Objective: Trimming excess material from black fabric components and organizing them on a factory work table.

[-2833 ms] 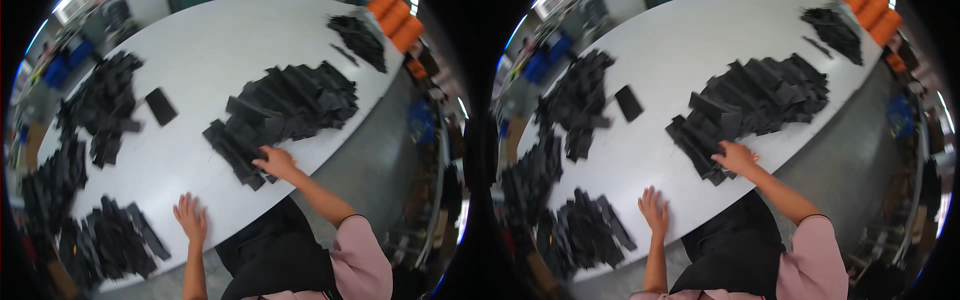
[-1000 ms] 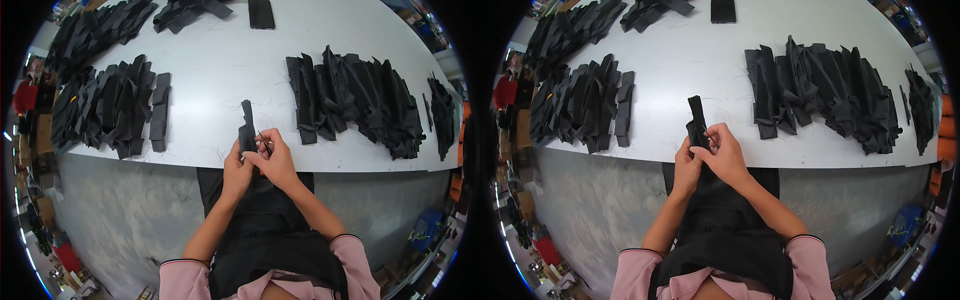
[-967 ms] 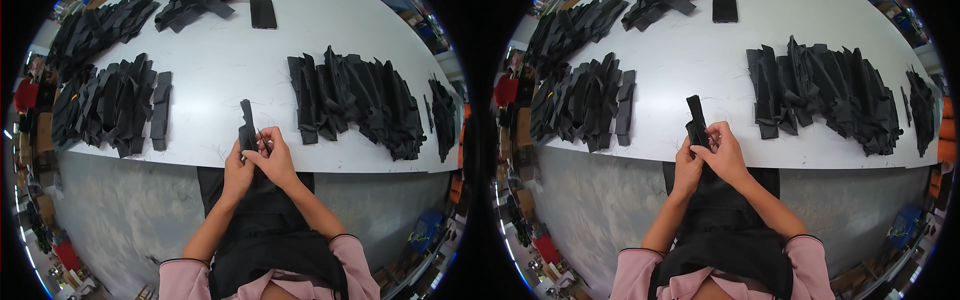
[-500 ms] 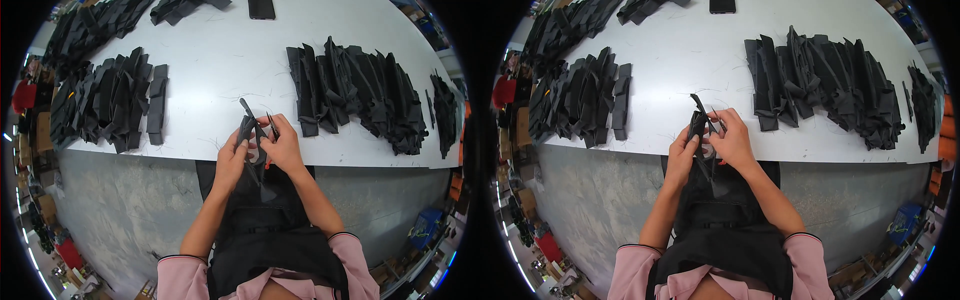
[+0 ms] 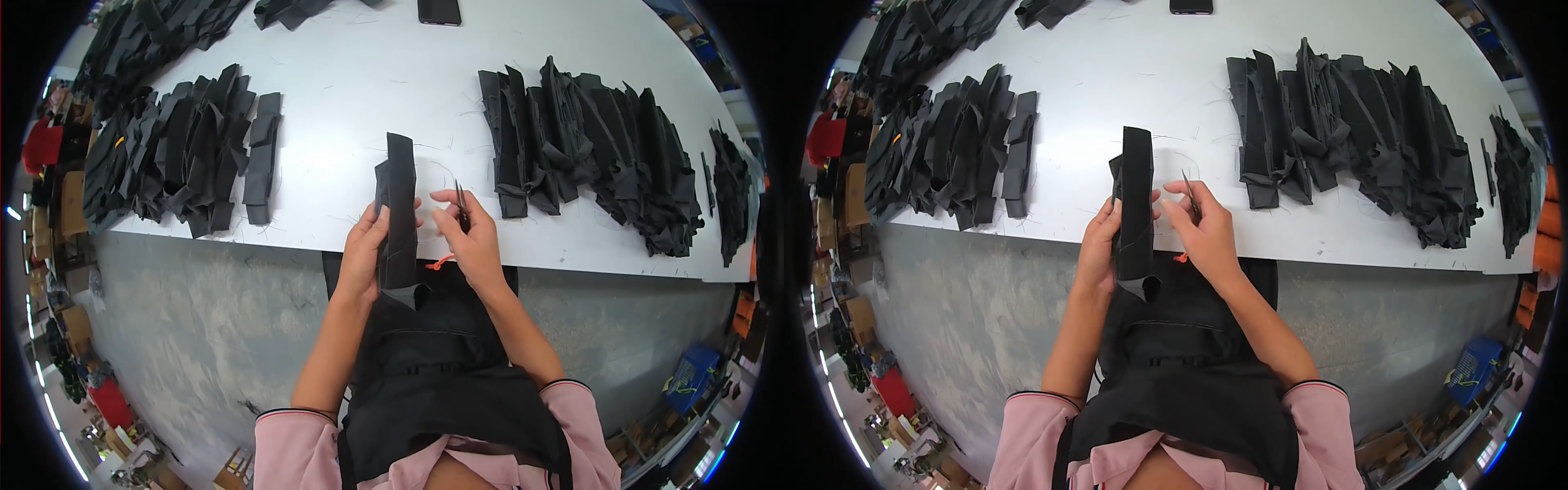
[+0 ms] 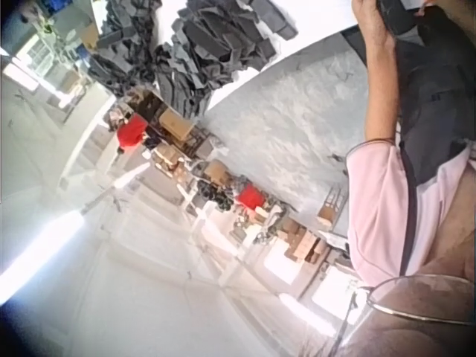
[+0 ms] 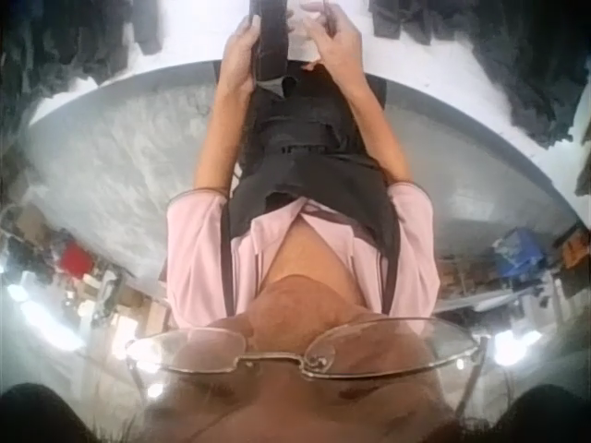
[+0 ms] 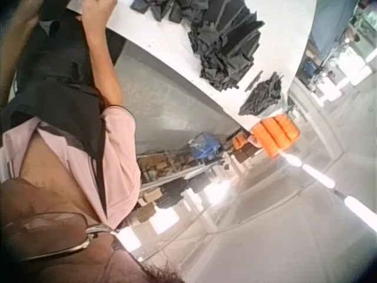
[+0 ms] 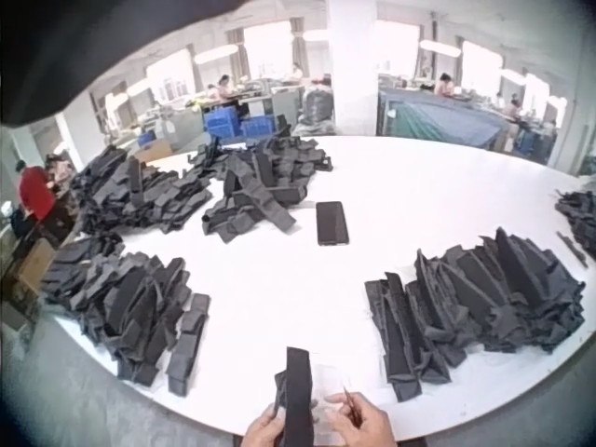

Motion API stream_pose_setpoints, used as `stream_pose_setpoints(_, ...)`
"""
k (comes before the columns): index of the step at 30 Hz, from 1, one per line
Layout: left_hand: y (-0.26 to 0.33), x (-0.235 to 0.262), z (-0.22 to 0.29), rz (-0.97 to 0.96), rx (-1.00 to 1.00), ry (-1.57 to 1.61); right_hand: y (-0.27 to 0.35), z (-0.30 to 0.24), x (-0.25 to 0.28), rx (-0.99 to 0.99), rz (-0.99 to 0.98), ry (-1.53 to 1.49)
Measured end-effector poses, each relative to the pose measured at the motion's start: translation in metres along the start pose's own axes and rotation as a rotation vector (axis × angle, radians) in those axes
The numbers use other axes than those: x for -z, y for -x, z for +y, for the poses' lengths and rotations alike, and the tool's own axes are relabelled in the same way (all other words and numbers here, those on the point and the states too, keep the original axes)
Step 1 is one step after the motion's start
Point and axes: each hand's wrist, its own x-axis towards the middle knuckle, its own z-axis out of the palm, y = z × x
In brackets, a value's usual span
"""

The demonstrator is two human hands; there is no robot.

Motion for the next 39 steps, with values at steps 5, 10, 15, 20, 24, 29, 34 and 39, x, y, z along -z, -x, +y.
stream_pose_setpoints(5, 0.0, 0.004, 0.002, -0.009, -0.06, 0.105, 0.012, -0.002, -0.013, -0.004, -0.064, 0.072)
stream_pose_setpoints(10, 0.002, 0.008, 0.006, -0.051, -0.089, 0.138, 0.014, 0.015, -0.019, 0.084, -0.051, 0.11)
stream_pose_setpoints(15, 0.01, 0.006, 0.001, 0.063, -0.202, -0.132, 0.01, -0.006, -0.022, 0.021, -0.083, 0.069)
stream_pose_setpoints(20, 0.012, -0.008, -0.012, 0.157, -0.377, -0.384, -0.009, -0.003, -0.033, 0.119, -0.062, 0.129)
stream_pose_setpoints(24, 0.005, 0.004, -0.002, 0.284, -0.674, -0.982, -0.014, 0.002, -0.023, 0.449, 0.022, 0.507)
stream_pose_setpoints(29, 0.018, 0.013, 0.006, 0.226, -0.513, -1.024, -0.015, 0.0, -0.015, 0.277, 0.013, 0.501)
stream_pose_setpoints(34, 0.025, -0.013, -0.002, 0.105, -0.002, -0.007, -0.026, 0.01, 0.018, -0.498, -0.557, -0.364)
stream_pose_setpoints(39, 0.013, 0.013, -0.008, 0.247, 0.097, -0.132, 0.027, 0.006, -0.005, -0.041, -0.096, 0.085)
